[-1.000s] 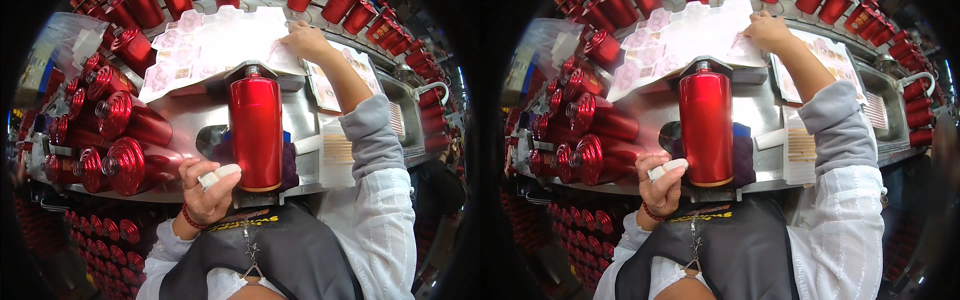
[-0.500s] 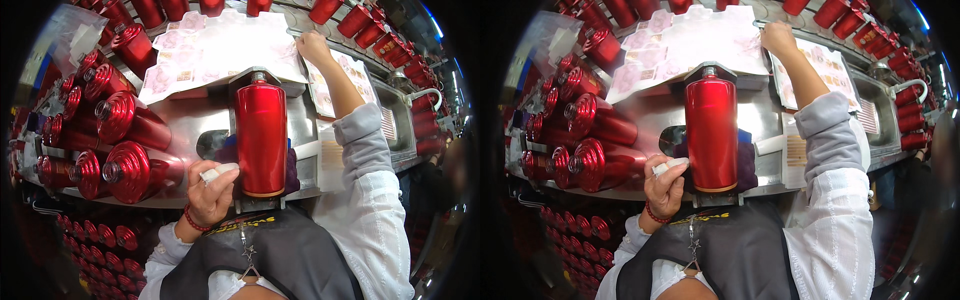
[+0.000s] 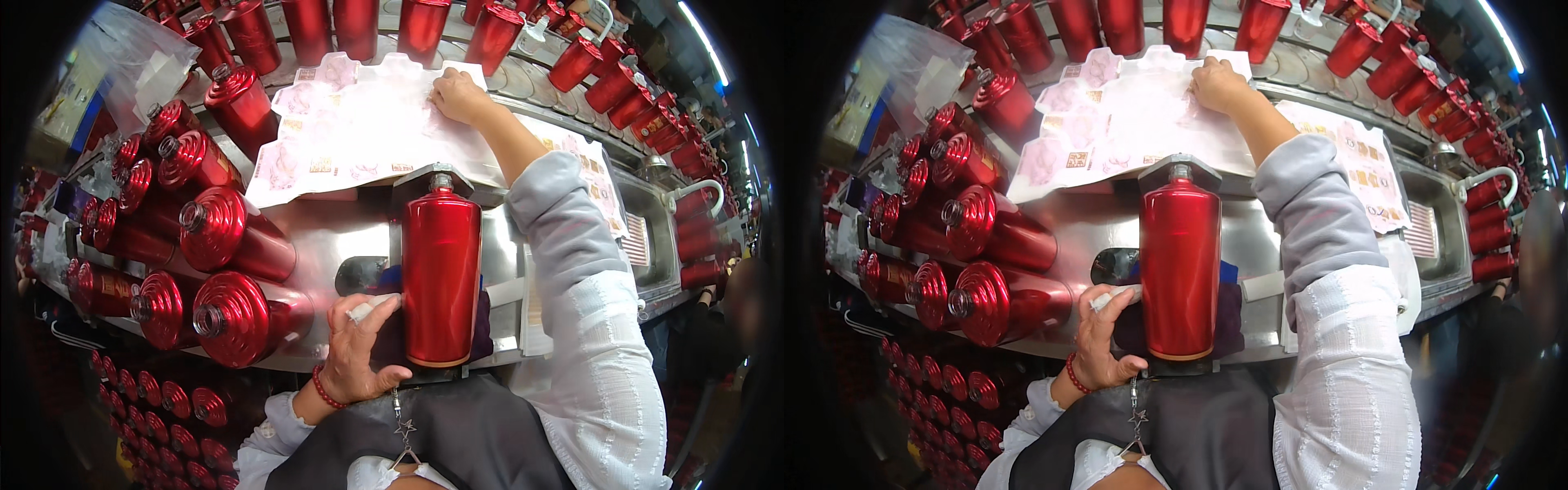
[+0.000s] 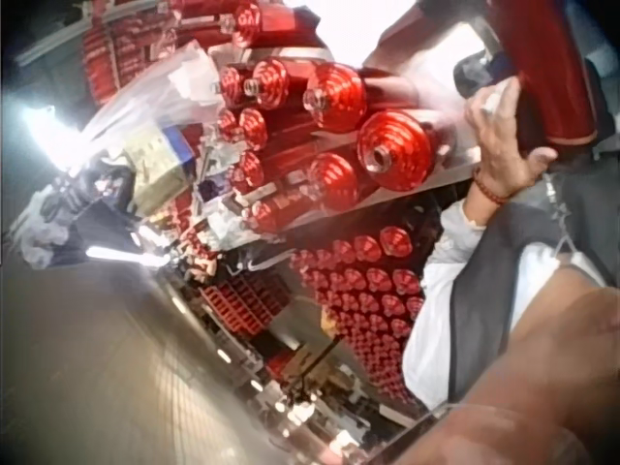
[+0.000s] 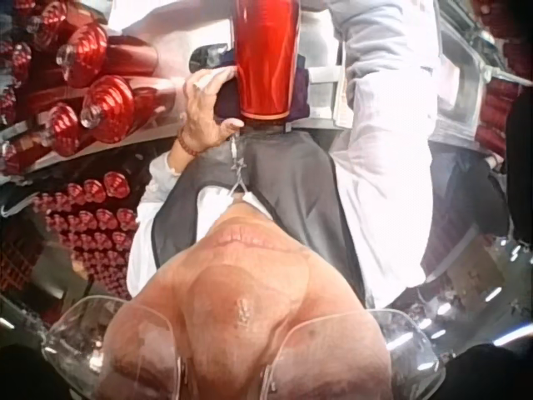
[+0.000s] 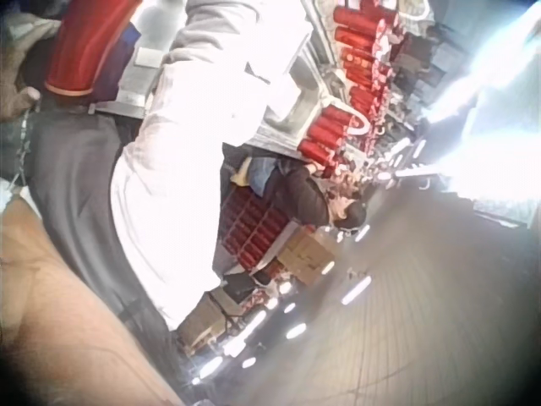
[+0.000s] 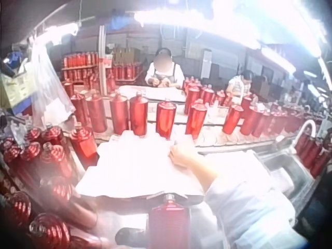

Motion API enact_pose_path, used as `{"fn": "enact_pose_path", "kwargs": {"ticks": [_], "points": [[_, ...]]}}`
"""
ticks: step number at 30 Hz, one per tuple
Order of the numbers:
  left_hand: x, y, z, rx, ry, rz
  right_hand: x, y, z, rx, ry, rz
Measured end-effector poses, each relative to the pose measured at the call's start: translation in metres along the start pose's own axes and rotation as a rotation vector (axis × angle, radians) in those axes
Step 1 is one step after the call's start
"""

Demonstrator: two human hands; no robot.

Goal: The person applies a red label to a red cylindrical can, smooths it with a green pad, and uses a wooden stick to press the edges. The person repeats this process on multiple cans, placing each finished can back on the workbench.

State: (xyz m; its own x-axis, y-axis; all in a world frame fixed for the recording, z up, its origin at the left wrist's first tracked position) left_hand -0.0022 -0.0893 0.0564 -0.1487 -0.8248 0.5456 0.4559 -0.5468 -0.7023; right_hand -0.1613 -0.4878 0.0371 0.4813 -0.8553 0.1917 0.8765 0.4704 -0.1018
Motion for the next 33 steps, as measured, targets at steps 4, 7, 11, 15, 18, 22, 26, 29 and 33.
{"fn": "enact_pose_path", "kwargs": {"ticks": [4, 7, 11, 15, 18, 22, 26, 29, 33], "points": [[0.002, -0.002, -0.022, 0.173, 0.159, 0.05, -0.024, 0.005, 0.04, 0.015, -0.232, 0.079], [0.008, -0.008, -0.023, 0.281, 0.115, 0.04, -0.064, 0.038, 0.117, 0.146, -0.4, 0.259], [0.021, -0.037, -0.016, 0.4, 0.053, -0.084, -0.138, 0.064, 0.212, 0.197, -0.445, 0.432], [0.022, -0.032, -0.022, 0.282, -0.001, -0.079, -0.199, 0.097, 0.284, 0.339, -0.278, 0.561], [0.018, -0.025, -0.022, 0.212, -0.047, -0.097, -0.224, 0.119, 0.306, 0.505, -0.129, 0.636], [0.016, -0.026, -0.024, 0.202, -0.01, -0.125, -0.229, 0.135, 0.246, 0.631, -0.04, 0.483], [0.013, -0.008, -0.013, -0.062, 0.046, 0.039, -0.223, 0.132, 0.189, 0.538, -0.134, 0.364], [0.036, -0.016, 0.0, -0.149, -0.042, 0.014, -0.223, 0.127, 0.183, 0.573, -0.164, 0.294], [0.049, -0.03, -0.021, 0.224, 0.001, -0.09, -0.236, 0.115, 0.192, 0.556, -0.511, 0.195]]}}
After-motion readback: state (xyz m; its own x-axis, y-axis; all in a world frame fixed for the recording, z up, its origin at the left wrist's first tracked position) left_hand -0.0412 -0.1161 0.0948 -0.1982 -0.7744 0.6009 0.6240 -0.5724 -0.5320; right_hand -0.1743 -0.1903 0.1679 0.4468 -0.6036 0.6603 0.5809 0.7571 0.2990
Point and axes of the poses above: each hand's wrist, its own x-axis towards the middle knuckle, its own z-axis out of the back of the hand, y = z × x, the point moved 9 cm from there along x, towards the middle knuckle, and after that the axes turned 7 degrees about -y, right-handed, at the moved point
